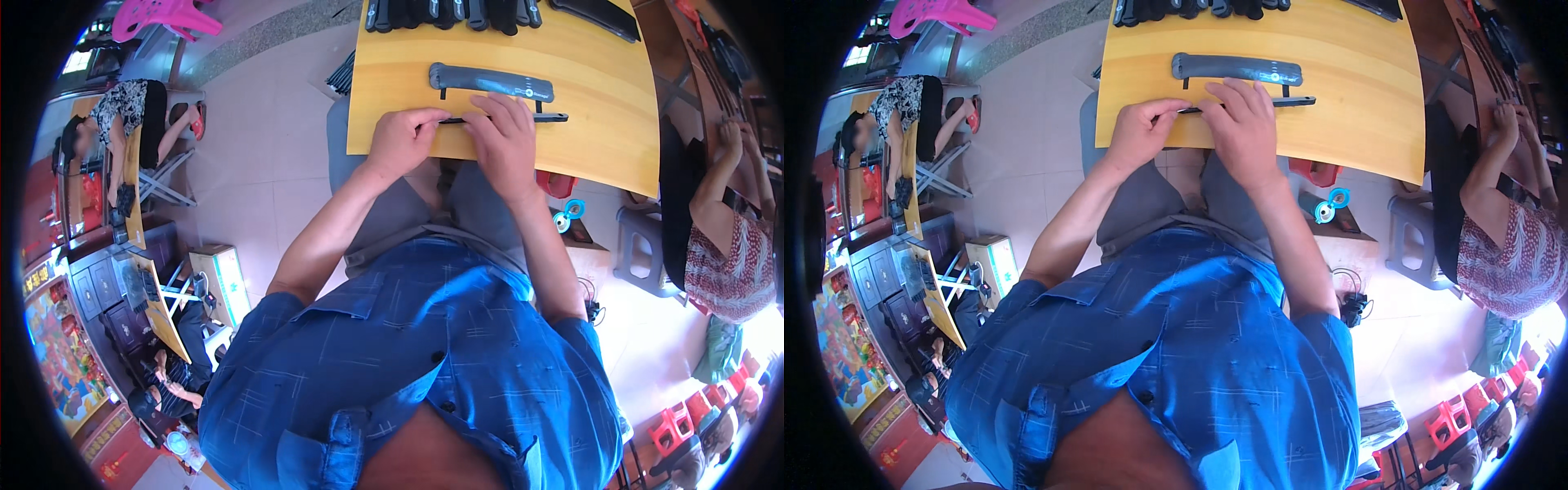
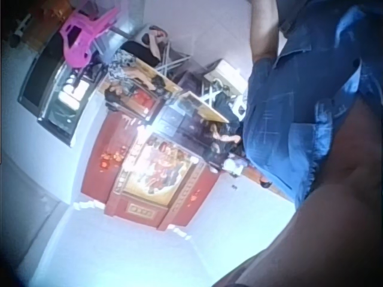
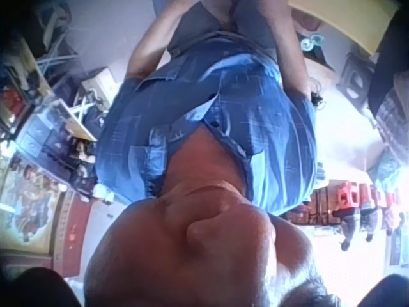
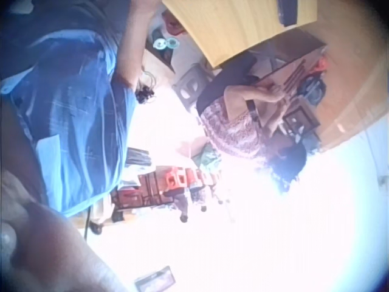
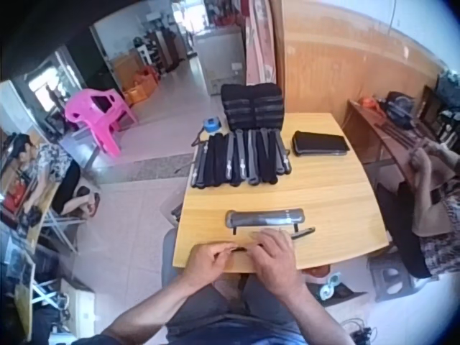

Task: Assembling and inspecting black fabric straps with buckles and metal hardware at a workbench.

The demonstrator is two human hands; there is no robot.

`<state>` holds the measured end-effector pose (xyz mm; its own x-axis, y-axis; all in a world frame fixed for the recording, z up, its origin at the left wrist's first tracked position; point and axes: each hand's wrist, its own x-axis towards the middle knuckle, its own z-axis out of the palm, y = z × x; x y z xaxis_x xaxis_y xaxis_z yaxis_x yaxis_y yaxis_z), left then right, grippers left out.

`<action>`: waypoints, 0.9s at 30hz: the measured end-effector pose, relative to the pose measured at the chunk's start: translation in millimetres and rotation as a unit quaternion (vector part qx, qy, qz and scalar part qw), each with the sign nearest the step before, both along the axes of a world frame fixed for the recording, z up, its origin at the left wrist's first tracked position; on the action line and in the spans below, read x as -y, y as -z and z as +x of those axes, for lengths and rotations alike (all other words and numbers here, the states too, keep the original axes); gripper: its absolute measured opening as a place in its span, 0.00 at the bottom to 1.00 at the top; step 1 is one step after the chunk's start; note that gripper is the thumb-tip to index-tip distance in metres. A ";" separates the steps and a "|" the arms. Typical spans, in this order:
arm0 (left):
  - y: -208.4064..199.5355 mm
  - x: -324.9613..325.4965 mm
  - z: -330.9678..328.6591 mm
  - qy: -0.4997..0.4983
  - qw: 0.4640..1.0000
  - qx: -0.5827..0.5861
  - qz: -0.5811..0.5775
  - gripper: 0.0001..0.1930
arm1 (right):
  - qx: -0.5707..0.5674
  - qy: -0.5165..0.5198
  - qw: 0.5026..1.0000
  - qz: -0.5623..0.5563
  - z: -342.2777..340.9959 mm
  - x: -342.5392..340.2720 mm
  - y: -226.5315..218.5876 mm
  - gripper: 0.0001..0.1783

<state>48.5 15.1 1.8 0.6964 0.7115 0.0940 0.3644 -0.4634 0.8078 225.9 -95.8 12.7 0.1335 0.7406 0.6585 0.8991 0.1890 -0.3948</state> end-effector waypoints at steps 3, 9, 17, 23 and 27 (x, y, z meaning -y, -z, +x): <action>-14.5 19.3 1.6 -0.028 0.997 0.063 0.045 0.12 | -0.175 0.058 0.983 0.009 -29.7 31.6 -6.2 0.08; -40.7 51.9 2.2 -0.008 0.996 0.066 0.056 0.12 | -0.722 -0.017 0.686 -0.090 -52.2 34.9 12.9 0.13; -57.5 60.5 1.2 -0.017 0.989 0.144 -0.026 0.12 | -0.657 -0.010 0.753 -0.035 -55.9 33.3 7.2 0.11; -51.7 67.9 -9.2 -0.006 0.995 0.097 -0.025 0.14 | -0.518 0.059 0.848 -0.091 -58.1 44.4 -13.0 0.14; -50.5 68.7 -13.0 -0.029 0.989 0.118 0.082 0.12 | -0.517 0.021 0.852 -0.078 -60.1 38.8 0.5 0.12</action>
